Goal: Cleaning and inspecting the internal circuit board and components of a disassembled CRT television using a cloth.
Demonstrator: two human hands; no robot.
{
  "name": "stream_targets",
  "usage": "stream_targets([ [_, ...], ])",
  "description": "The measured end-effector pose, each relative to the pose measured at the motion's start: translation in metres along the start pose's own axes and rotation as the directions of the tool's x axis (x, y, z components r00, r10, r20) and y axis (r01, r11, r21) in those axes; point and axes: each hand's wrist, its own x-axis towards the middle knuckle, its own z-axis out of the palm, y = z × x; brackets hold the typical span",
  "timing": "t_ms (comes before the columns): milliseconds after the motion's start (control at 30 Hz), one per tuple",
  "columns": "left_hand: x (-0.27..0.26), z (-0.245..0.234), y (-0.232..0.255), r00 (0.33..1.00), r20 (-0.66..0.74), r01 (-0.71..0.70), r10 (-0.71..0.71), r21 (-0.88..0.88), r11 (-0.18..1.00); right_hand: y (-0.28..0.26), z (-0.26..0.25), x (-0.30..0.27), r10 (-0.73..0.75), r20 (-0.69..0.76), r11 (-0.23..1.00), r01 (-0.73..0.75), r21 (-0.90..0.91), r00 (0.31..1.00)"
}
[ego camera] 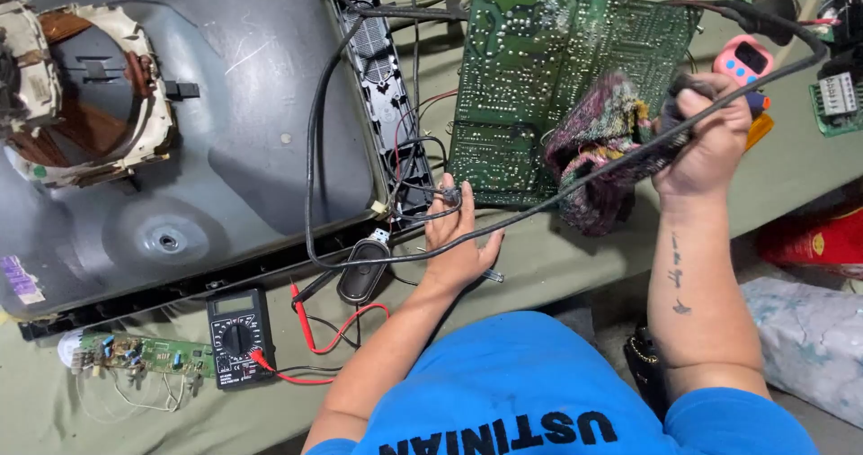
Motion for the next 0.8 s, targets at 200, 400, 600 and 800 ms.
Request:
stream_targets([
  [200,0.002,-0.001,0.004,0.999,0.012,0.046,-0.046,0.030,0.999,-0.055,-0.026,-0.014,0.196,0.303,0.948,-0.259,0.184,0.933],
  [400,0.002,-0.002,0.001,0.995,0.068,0.067,-0.068,0.019,0.998,-0.040,-0.080,-0.011,0.016,0.117,1.000,-0.017,0.016,0.993],
  [600,-0.001,0.003,-0.005,1.000,-0.003,0.014,-0.013,0.096,0.995,-0.028,-0.113,-0.002,-0.610,0.028,0.675,0.538,-0.506,0.792],
  [800,-0.002,-0.004,-0.003,1.000,0.007,0.015,-0.016,0.094,0.995,-0.011,-0.079,-0.055,-0.558,0.477,0.128,0.639,-0.758,0.679],
])
